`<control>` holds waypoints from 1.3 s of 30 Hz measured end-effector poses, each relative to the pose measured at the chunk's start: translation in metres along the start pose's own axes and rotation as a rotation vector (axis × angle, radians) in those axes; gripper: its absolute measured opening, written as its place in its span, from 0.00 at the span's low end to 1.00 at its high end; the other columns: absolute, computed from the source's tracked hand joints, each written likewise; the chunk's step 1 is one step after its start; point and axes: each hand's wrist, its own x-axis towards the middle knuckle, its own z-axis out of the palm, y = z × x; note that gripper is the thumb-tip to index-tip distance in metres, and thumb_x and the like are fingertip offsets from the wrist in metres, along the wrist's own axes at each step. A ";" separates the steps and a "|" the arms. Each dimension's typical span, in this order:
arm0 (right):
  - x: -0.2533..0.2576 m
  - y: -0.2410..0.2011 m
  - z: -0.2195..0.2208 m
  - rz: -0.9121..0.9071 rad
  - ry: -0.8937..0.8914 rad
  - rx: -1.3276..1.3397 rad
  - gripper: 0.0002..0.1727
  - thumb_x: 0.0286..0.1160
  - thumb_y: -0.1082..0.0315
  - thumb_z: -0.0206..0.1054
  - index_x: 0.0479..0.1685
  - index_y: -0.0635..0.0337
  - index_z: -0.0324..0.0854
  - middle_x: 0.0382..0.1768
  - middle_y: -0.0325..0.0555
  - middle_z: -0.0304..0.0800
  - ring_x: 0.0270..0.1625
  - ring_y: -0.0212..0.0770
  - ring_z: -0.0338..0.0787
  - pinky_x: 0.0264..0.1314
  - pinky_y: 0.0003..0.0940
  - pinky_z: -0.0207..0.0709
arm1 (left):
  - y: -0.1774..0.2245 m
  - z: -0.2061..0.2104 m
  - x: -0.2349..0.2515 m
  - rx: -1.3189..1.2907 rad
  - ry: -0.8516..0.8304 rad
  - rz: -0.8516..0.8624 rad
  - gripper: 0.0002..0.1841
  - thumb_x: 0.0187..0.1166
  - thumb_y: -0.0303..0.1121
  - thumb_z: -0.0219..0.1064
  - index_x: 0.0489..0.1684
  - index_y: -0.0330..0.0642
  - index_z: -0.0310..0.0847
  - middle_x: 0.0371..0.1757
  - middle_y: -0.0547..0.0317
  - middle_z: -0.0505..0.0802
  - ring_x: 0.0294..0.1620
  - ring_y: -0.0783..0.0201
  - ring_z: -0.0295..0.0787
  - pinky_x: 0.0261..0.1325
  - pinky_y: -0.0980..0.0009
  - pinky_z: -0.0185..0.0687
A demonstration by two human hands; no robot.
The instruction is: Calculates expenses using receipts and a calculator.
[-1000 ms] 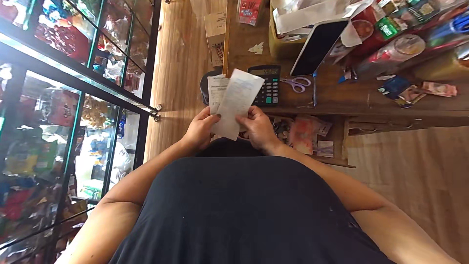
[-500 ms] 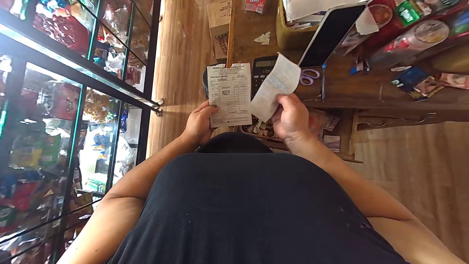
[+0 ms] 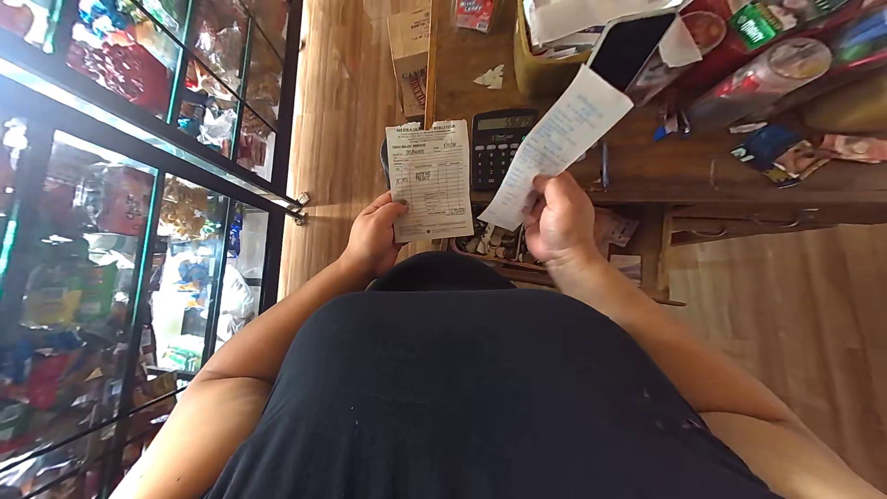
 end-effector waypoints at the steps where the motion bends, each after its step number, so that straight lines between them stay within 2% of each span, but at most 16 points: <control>1: -0.001 0.000 0.001 0.003 -0.008 -0.013 0.09 0.88 0.68 0.49 0.48 0.49 0.76 0.36 0.30 0.89 0.41 0.26 0.91 0.46 0.27 0.87 | 0.000 0.000 0.000 0.001 0.000 0.002 0.17 0.88 0.25 0.42 0.62 0.39 0.77 0.48 0.54 0.94 0.47 0.62 0.94 0.51 0.61 0.92; 6: -0.002 -0.002 0.003 0.028 -0.018 -0.033 0.09 0.87 0.69 0.50 0.47 0.50 0.76 0.34 0.30 0.88 0.36 0.24 0.90 0.40 0.23 0.86 | 0.002 0.002 0.000 0.027 0.006 -0.008 0.17 0.88 0.26 0.43 0.62 0.39 0.78 0.48 0.54 0.94 0.46 0.62 0.94 0.50 0.62 0.92; 9: 0.001 -0.003 0.002 0.015 -0.003 -0.047 0.08 0.86 0.70 0.52 0.46 0.50 0.77 0.33 0.29 0.88 0.36 0.25 0.90 0.41 0.24 0.87 | 0.004 0.002 0.001 0.054 0.008 -0.011 0.17 0.88 0.26 0.44 0.62 0.39 0.78 0.48 0.54 0.94 0.46 0.62 0.94 0.49 0.62 0.92; 12: 0.003 -0.005 0.001 0.012 -0.051 -0.089 0.04 0.85 0.71 0.59 0.51 0.55 0.77 0.39 0.34 0.91 0.42 0.29 0.94 0.50 0.30 0.91 | 0.003 0.002 0.003 0.059 0.002 -0.015 0.16 0.89 0.25 0.45 0.62 0.38 0.78 0.48 0.53 0.93 0.46 0.62 0.94 0.50 0.62 0.92; 17: 0.002 -0.007 0.003 0.045 -0.111 -0.112 0.02 0.83 0.72 0.63 0.46 0.57 0.76 0.38 0.37 0.91 0.41 0.30 0.94 0.49 0.31 0.91 | 0.002 0.005 0.004 0.066 0.001 -0.011 0.15 0.89 0.25 0.46 0.62 0.38 0.78 0.47 0.54 0.94 0.45 0.63 0.94 0.50 0.63 0.92; 21: 0.002 -0.007 0.003 0.029 -0.139 -0.125 0.04 0.81 0.74 0.65 0.47 0.58 0.77 0.38 0.37 0.91 0.40 0.29 0.94 0.48 0.29 0.91 | 0.002 0.005 0.001 0.108 -0.006 -0.024 0.15 0.90 0.27 0.46 0.62 0.42 0.78 0.47 0.57 0.94 0.46 0.65 0.94 0.51 0.65 0.92; 23: 0.002 -0.006 0.002 0.018 -0.161 -0.123 0.05 0.80 0.75 0.66 0.47 0.58 0.78 0.38 0.37 0.92 0.40 0.29 0.94 0.48 0.29 0.91 | 0.001 0.005 0.003 0.082 -0.007 -0.011 0.15 0.90 0.25 0.46 0.62 0.39 0.78 0.48 0.54 0.94 0.46 0.63 0.94 0.51 0.63 0.92; 26: 0.001 -0.003 0.002 0.021 -0.193 -0.116 0.06 0.77 0.76 0.68 0.45 0.58 0.78 0.37 0.36 0.92 0.39 0.28 0.93 0.48 0.28 0.91 | 0.004 0.004 -0.003 0.133 -0.014 -0.022 0.16 0.92 0.29 0.45 0.64 0.46 0.78 0.49 0.60 0.94 0.47 0.67 0.94 0.53 0.64 0.91; 30: 0.001 0.002 0.002 0.035 -0.220 -0.129 0.06 0.77 0.77 0.68 0.45 0.57 0.79 0.36 0.34 0.92 0.39 0.26 0.93 0.47 0.25 0.90 | -0.003 0.007 0.006 0.015 -0.011 0.084 0.15 0.88 0.24 0.45 0.60 0.39 0.77 0.47 0.55 0.94 0.48 0.63 0.95 0.53 0.62 0.92; 39: 0.002 0.002 0.001 0.038 -0.212 -0.137 0.07 0.76 0.77 0.69 0.44 0.57 0.79 0.36 0.34 0.92 0.38 0.26 0.93 0.47 0.25 0.91 | -0.005 0.006 0.007 0.006 -0.047 0.112 0.16 0.88 0.24 0.45 0.61 0.39 0.77 0.48 0.55 0.94 0.48 0.63 0.95 0.54 0.61 0.92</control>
